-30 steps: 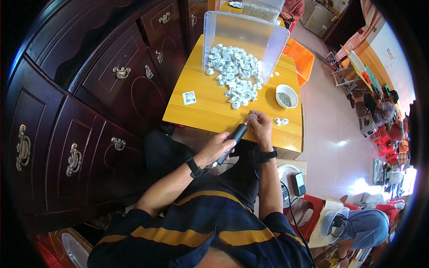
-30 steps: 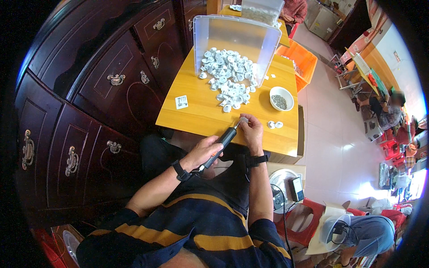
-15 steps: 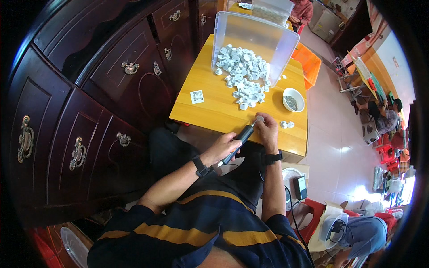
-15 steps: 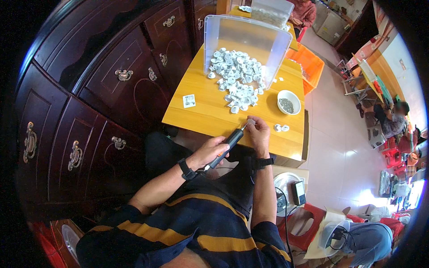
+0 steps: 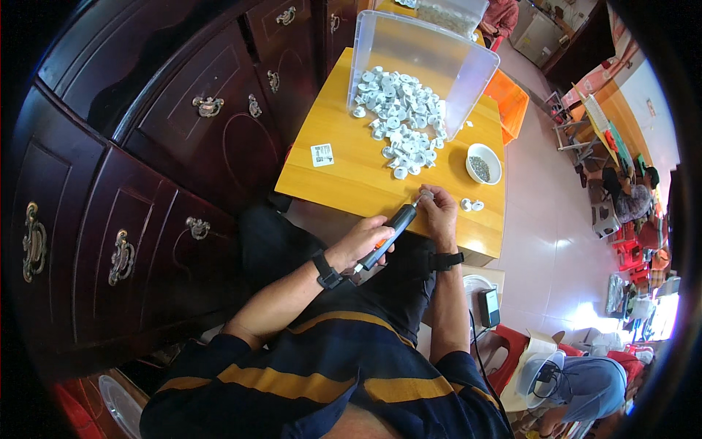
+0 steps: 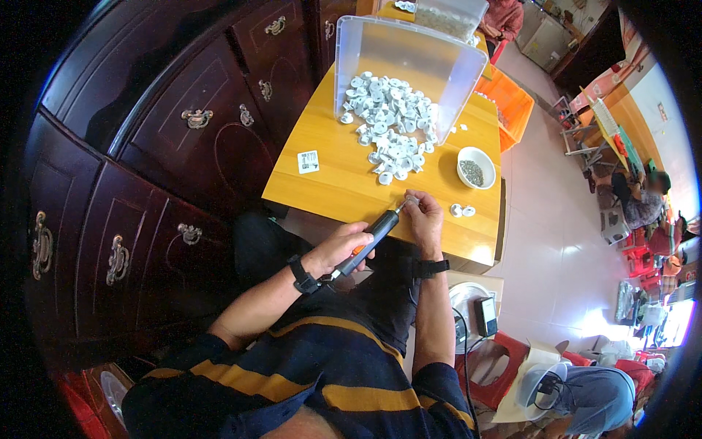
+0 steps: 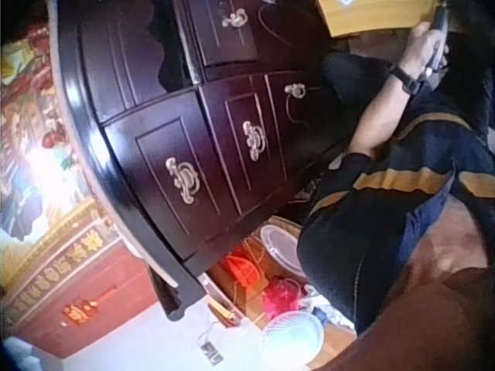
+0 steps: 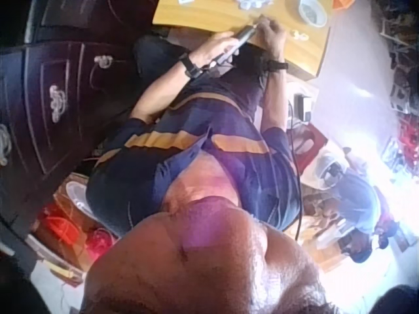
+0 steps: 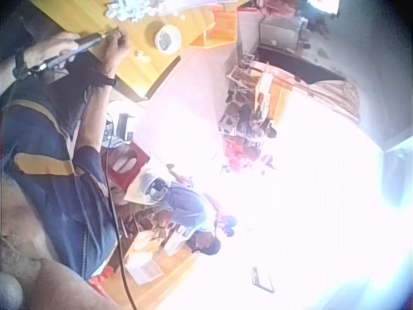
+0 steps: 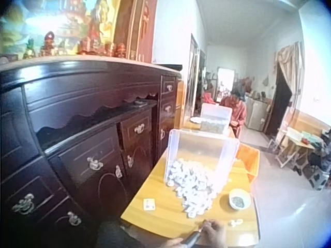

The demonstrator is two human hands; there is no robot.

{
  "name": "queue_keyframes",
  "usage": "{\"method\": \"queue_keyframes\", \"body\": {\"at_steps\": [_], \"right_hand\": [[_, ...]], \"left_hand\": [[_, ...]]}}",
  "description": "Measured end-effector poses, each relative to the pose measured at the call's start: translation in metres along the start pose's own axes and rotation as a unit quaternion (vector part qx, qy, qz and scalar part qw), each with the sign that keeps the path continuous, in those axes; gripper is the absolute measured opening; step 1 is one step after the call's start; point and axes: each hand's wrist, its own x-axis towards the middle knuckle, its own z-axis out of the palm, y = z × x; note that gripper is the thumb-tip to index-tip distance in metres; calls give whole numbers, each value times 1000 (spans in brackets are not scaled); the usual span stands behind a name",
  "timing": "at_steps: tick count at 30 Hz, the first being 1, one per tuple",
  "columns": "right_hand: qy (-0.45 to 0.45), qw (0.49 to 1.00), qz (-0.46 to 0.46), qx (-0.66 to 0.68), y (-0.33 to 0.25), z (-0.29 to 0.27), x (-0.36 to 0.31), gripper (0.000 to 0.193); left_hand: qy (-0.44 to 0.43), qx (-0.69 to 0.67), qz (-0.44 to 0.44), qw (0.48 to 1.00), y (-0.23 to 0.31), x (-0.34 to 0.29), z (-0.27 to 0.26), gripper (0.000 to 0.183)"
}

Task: Assembling small plastic components using a power screwdriver.

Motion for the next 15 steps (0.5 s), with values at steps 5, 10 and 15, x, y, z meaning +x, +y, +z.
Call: {"method": "queue_keyframes", "body": {"at_steps": [5,10,15], "right_hand": [[-1,1000,1,-20,-2,5,-2,18],[12,1000,4,-25,-2,5,-2,19],[64,998,20,-23,-19,8,-5,19]], "left_hand": [[3,-13,-10,1000,0,0,-4,23],[2,-12,-7,1000,0,4,-8,23],[-7,-2,-8,1000,2,-10,-21,23]]}}
